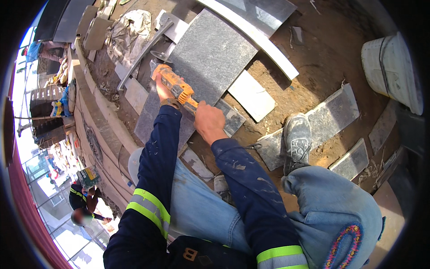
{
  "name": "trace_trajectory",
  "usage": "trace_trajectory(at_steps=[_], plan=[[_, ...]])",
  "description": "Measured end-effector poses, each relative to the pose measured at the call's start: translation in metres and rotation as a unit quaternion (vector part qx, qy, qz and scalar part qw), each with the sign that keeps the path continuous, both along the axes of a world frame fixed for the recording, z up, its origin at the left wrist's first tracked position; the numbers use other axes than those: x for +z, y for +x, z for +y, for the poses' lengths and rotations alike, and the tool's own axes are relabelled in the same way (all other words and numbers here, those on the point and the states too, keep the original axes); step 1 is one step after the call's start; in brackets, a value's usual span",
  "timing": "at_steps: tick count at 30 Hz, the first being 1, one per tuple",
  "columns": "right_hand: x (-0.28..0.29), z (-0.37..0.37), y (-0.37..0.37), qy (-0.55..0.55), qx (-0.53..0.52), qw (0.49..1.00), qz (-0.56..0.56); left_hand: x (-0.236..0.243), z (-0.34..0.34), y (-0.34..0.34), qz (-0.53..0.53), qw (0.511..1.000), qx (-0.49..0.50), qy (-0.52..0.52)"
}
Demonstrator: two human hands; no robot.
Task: The person positions a stone tile on the ground, then uses an angle grinder to cut along its edge. The person remains seated on the ground throughout the cutting process.
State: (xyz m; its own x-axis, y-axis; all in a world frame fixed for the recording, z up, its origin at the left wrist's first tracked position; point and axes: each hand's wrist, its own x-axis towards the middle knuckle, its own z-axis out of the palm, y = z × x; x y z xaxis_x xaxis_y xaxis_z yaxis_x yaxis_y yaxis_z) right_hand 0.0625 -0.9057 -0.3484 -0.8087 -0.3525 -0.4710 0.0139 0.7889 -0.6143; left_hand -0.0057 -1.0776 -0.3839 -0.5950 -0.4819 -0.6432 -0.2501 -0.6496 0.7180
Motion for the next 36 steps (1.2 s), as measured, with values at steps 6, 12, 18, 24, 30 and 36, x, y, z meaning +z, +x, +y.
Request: trace_trajectory(at_steps=[6,12,18,24,30,36], plan=[[0.009,-0.002,-0.002,0.002,0.003,1.000,0.006,-0.004,-0.010,-0.001,0.016,1.000,-0.010,-0.015],[0.000,-0.003,0.000,-0.018,-0.005,0.999,0.027,-0.006,-0.009,0.001,0.025,0.999,-0.009,-0.020],[0.003,-0.002,0.000,-0.016,-0.004,1.000,0.023,-0.006,-0.010,0.002,0.018,1.000,-0.005,-0.015],[0.003,-0.001,0.000,-0.012,-0.009,1.000,0.027,-0.002,-0.005,0.000,0.017,1.000,-0.012,-0.016],[0.005,-0.004,0.000,-0.005,0.005,1.000,0.019,-0.010,-0.014,0.001,0.021,0.999,-0.007,-0.023],[0.003,-0.003,-0.001,-0.012,-0.006,1.000,0.019,-0.010,-0.012,0.000,0.023,1.000,-0.005,-0.006]])
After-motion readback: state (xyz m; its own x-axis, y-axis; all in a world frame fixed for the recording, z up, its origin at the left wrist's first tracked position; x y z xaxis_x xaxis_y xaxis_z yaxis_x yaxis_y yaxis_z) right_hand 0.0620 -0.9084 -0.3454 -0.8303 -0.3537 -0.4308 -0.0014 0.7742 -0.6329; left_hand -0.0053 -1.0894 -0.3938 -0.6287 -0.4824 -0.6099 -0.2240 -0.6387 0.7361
